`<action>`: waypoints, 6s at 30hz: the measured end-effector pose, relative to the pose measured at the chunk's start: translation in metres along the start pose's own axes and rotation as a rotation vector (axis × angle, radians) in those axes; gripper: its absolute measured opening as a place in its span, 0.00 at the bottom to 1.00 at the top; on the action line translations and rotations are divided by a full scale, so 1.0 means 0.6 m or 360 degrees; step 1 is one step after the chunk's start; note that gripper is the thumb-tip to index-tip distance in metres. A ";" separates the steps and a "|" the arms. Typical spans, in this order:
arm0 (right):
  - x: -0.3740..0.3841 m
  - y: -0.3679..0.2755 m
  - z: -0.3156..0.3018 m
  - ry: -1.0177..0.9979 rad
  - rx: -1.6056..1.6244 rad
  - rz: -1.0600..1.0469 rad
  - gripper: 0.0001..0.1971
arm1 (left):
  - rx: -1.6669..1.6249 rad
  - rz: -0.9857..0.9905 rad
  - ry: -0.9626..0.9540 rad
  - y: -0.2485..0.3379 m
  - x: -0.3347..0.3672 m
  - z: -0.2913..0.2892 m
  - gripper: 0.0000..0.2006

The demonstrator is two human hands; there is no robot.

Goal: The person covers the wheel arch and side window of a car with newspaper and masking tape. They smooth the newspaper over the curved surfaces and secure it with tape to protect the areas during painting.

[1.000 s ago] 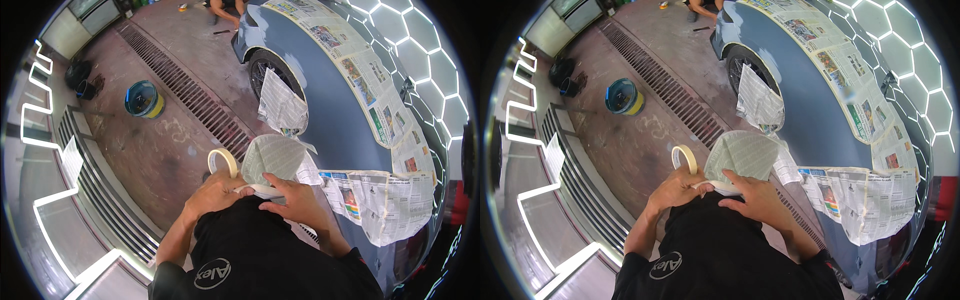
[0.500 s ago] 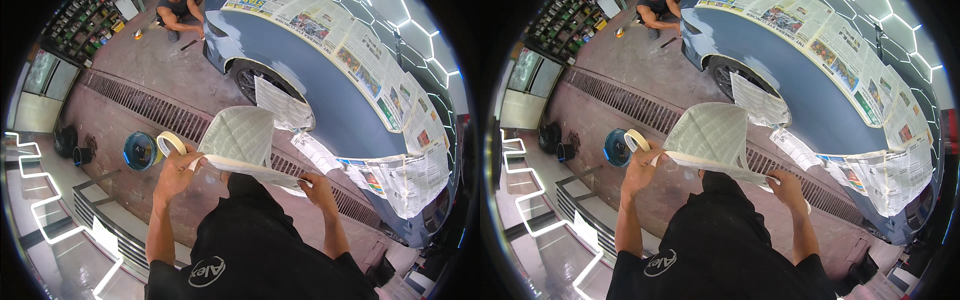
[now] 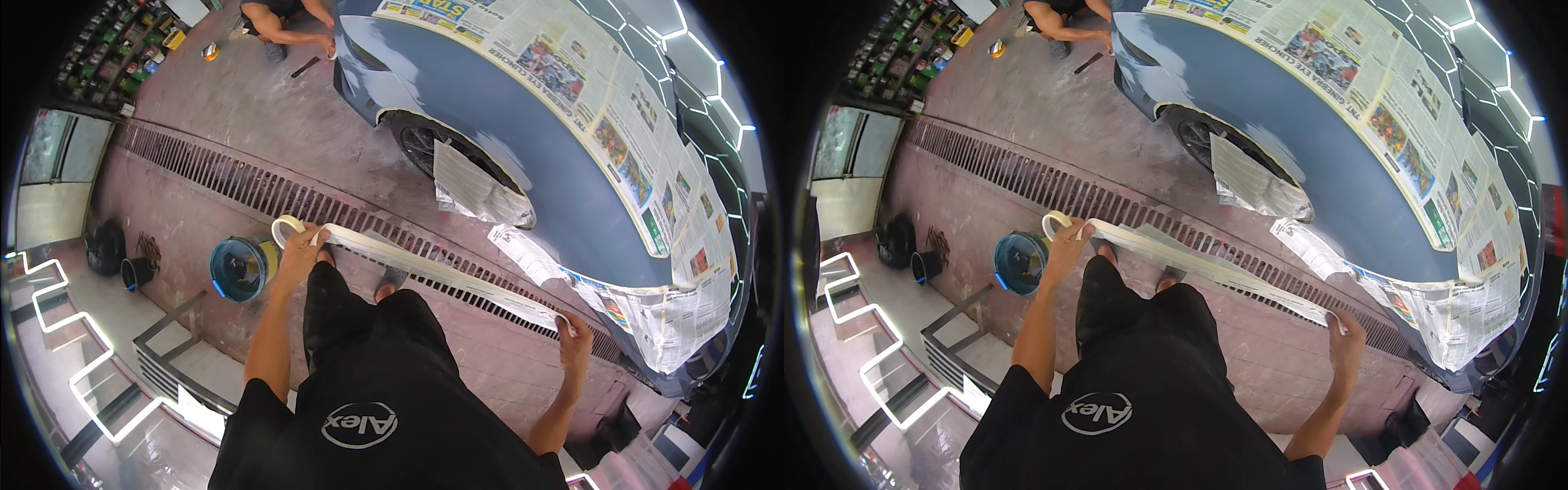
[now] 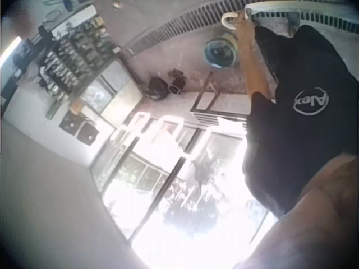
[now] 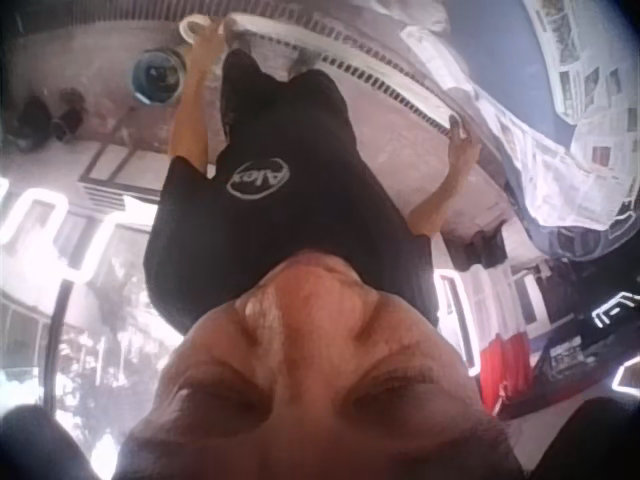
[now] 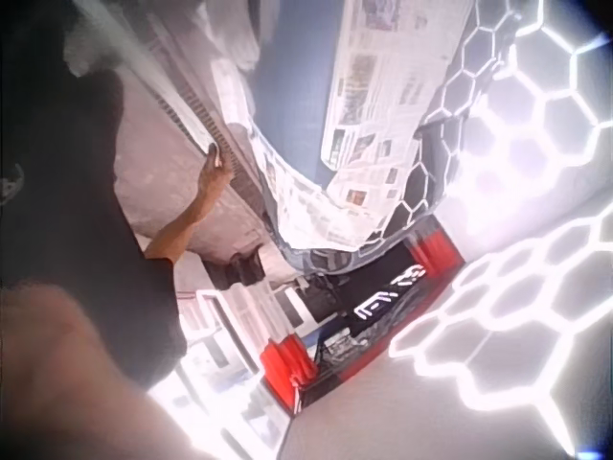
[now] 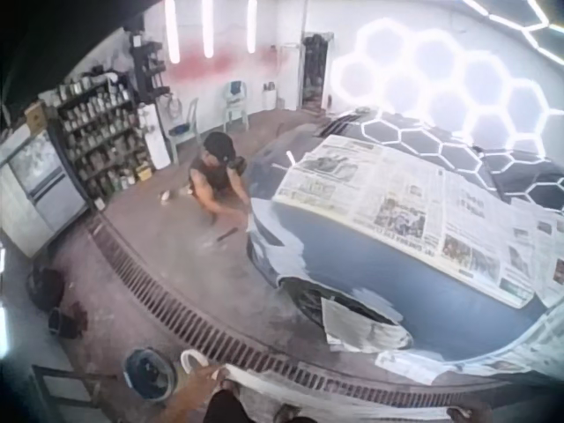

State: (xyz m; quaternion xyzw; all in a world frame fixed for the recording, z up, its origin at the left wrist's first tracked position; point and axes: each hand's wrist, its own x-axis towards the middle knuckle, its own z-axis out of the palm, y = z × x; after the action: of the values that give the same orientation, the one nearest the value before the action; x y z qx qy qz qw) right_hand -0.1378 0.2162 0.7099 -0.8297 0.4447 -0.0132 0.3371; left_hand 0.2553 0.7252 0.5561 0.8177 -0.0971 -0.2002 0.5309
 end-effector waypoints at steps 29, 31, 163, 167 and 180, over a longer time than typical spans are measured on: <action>0.593 -0.259 0.912 0.1699 -0.0954 -0.1923 0.16 | 0.1073 -0.0623 -0.0061 -1.091 0.894 0.168 0.56; 0.640 -0.243 0.950 0.1728 -0.0973 -0.2089 0.17 | 0.1114 -0.0582 0.0001 -1.164 0.909 0.178 0.52; 0.898 -0.318 1.284 0.2153 -0.0735 -0.1740 0.08 | -0.0247 0.0889 0.0777 -0.763 1.014 0.461 0.22; 0.892 -0.322 1.299 0.2127 -0.0774 -0.1715 0.09 | -0.0286 0.0928 0.0897 -0.813 1.034 0.494 0.21; 0.886 -0.328 1.333 0.1944 -0.0931 -0.1704 0.09 | -0.0503 0.0891 0.0879 -0.827 1.053 0.540 0.17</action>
State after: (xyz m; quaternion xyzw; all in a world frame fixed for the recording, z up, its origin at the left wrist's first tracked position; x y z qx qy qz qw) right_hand 0.5840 0.3314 0.0570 -0.8286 0.0827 -0.4990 -0.2398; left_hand 0.6584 0.4288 -0.1512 0.6912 -0.1377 0.1660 0.6897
